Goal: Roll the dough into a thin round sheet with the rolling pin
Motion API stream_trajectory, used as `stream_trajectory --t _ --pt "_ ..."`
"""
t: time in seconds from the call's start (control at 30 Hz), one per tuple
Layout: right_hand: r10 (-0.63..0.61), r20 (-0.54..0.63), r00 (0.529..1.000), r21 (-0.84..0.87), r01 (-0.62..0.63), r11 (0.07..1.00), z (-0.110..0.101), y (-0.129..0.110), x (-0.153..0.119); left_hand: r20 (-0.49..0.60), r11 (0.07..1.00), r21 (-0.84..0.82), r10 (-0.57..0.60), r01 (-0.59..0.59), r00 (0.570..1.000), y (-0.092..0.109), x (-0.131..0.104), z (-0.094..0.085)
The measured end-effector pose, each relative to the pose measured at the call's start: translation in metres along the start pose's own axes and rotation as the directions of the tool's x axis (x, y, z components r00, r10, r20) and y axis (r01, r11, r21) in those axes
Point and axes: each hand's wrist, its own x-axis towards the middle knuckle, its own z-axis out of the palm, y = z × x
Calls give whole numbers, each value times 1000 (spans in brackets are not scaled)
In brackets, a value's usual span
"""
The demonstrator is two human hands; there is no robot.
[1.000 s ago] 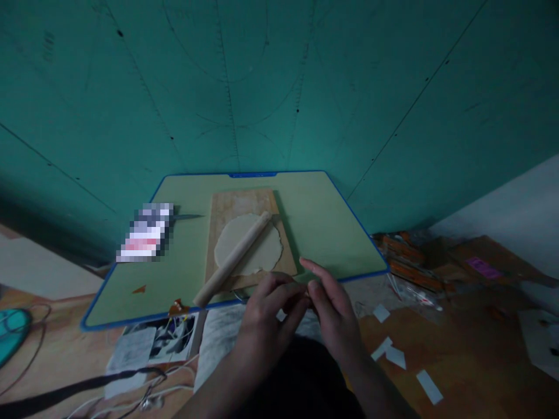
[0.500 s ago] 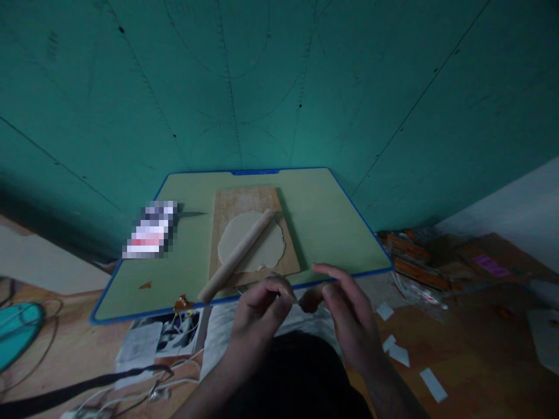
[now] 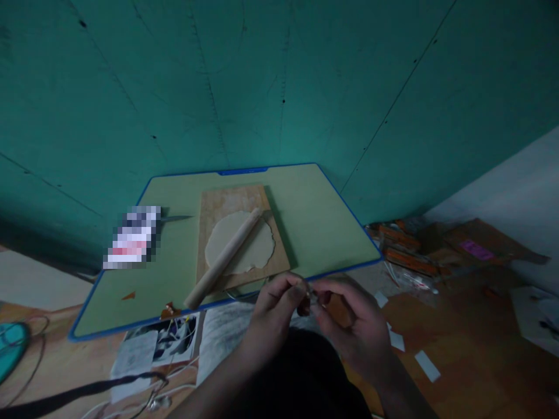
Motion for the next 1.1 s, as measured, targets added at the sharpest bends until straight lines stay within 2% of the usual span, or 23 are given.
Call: stream_trajectory --t 0.17,0.37,0.63,0.87,1.1 --pt "-55 -119 991 -119 41 992 -23 1 -4 123 992 123 -37 22 992 3 11 26" --pt "-62 -251 966 -203 10 979 -48 9 -18 233 957 282 -5 -63 972 -5 23 51" --pt "-97 -358 929 -320 -24 947 -69 18 -34 307 911 379 45 -165 951 -22 37 77" --pt "-42 -434 900 -269 -85 959 -76 23 -41 343 863 456 54 -216 938 -28 41 89" --pt "27 -430 902 -237 -142 961 -77 25 -43 365 810 524 65 -263 929 -30 42 91"
